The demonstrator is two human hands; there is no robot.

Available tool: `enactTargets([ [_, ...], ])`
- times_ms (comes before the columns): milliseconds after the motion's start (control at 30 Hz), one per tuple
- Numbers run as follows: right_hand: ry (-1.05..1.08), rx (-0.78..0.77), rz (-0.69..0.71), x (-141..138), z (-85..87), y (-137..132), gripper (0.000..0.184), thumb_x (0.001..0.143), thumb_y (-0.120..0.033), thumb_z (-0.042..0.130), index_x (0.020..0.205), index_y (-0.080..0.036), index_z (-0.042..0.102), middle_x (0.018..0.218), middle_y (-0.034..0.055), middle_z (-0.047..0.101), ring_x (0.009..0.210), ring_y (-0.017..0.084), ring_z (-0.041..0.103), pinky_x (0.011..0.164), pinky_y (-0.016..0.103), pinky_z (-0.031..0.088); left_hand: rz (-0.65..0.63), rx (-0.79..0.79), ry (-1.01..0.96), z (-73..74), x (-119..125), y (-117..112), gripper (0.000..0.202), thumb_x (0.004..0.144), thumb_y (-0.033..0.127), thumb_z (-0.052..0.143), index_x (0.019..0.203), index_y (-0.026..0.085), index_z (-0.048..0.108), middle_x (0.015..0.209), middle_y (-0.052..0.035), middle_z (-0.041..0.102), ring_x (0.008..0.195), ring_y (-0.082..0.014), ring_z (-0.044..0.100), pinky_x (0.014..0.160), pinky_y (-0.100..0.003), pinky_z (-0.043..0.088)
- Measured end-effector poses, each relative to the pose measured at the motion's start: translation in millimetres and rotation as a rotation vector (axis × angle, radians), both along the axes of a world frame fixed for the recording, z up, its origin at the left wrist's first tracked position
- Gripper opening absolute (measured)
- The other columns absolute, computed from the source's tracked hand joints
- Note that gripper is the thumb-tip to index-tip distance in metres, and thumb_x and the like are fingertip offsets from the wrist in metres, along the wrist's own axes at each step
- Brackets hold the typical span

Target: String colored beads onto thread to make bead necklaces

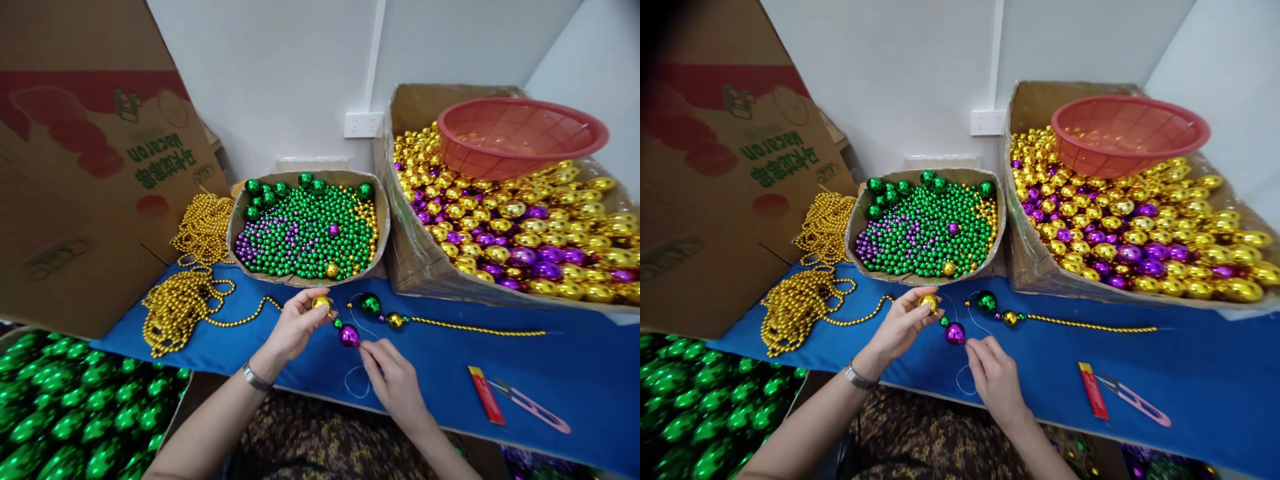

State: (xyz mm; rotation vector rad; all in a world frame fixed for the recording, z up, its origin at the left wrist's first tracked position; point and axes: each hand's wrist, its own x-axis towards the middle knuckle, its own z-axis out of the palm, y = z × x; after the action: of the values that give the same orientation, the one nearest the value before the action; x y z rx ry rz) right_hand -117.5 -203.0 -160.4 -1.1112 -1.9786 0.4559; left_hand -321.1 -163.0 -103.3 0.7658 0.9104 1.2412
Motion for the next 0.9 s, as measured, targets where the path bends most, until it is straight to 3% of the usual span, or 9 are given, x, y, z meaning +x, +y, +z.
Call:
enactTargets([
  [333, 0.027, 0.02, -0.014, 0.0, -0.4, -1.6, 0.016, 0.095, -0.019, 0.048, 0.101, -0.02, 0.062, 0.079, 0.0034, 0.059, 0.07, 0.015, 0.06, 0.065, 0.025, 0.048, 0.091, 0.115, 0.132, 5.6, 7.8, -9.4, 0.04, 0.066, 0.023, 0.081, 0.101, 0.017, 0.062, 0.102, -0.0058, 0.066, 0.085, -0.016, 0.066, 0.08, -0.029, 0.051],
  [633, 0.041, 0.011, 0.003, 4.5, -1.9, -2.0, 0.017, 0.095, -0.02, 0.047, 0.103, -0.019, 0.062, 0.081, 0.0035, 0.06, 0.069, 0.014, 0.061, 0.065, 0.024, 0.049, -0.007, 0.083, 0.025, 3.2, 2.8, -9.1, 0.036, 0.068, 0.023, 0.08, 0.099, 0.017, 0.063, 0.103, -0.0062, 0.067, 0.084, -0.0186, 0.068, 0.081, -0.031, 0.051],
  [900, 0.026, 0.042, -0.022, 6.6, -6.8, -2.3, 0.02, 0.095, -0.021, 0.047, 0.105, -0.021, 0.064, 0.079, 0.0038, 0.059, 0.066, 0.014, 0.061, 0.062, 0.025, 0.049, -0.054, 0.128, 0.084, 3.5, -0.7, -13.0, 0.04, 0.068, 0.022, 0.08, 0.105, 0.018, 0.065, 0.094, -0.0062, 0.069, 0.087, -0.0193, 0.067, 0.08, -0.03, 0.049],
])
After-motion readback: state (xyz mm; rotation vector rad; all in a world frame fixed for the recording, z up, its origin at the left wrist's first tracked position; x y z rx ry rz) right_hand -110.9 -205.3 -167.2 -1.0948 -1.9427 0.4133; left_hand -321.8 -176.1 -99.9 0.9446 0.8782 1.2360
